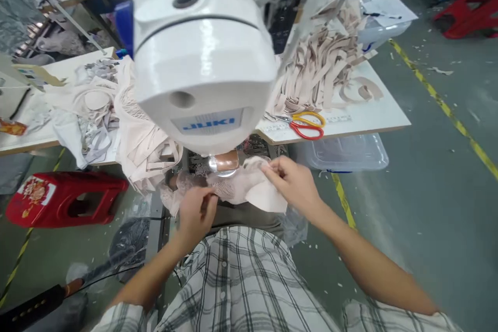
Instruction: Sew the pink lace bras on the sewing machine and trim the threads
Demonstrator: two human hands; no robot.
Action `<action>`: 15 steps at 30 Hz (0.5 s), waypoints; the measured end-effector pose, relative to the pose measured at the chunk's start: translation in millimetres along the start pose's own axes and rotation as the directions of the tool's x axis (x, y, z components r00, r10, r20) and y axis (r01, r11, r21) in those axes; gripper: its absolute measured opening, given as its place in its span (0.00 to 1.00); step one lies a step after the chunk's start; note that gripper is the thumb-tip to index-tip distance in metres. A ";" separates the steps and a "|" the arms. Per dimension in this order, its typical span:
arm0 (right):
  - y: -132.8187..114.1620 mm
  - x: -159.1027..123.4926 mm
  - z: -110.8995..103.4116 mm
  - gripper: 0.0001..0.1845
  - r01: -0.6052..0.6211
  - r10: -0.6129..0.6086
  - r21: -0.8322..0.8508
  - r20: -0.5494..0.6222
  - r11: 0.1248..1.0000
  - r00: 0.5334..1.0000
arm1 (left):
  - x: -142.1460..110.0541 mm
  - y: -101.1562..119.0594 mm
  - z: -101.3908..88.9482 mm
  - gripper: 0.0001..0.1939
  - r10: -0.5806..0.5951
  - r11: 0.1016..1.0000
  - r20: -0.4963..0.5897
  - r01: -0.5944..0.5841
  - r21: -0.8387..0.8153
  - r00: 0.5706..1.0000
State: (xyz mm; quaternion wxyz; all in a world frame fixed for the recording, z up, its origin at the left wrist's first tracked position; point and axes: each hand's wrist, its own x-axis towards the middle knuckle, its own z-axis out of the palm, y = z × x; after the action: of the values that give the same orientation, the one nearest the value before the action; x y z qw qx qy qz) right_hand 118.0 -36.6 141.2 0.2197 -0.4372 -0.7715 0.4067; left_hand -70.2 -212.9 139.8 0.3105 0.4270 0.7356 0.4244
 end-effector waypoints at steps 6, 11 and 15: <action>-29.4 -20.1 20.1 0.18 -0.542 0.326 0.790 0.451 0.287 0.831 | -20.5 -14.2 63.9 0.58 -0.010 0.451 0.525 0.473 -0.757 0.851; -65.4 -33.7 12.1 0.18 -0.555 0.038 0.762 0.577 0.335 0.816 | -29.0 16.9 47.8 0.52 0.187 0.621 0.119 -0.023 -0.784 0.975; -72.7 -9.8 3.7 0.12 -0.107 -0.096 0.650 0.270 0.753 0.958 | -7.3 24.8 17.0 0.44 0.574 0.778 -0.156 -0.595 -0.201 0.803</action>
State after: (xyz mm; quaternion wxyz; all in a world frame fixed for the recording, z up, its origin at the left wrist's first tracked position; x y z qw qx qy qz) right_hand 84.4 -67.4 198.9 0.2441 -0.2704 -0.6011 0.7113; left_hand -44.0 -206.5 155.0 0.1806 0.5747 0.5223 0.6035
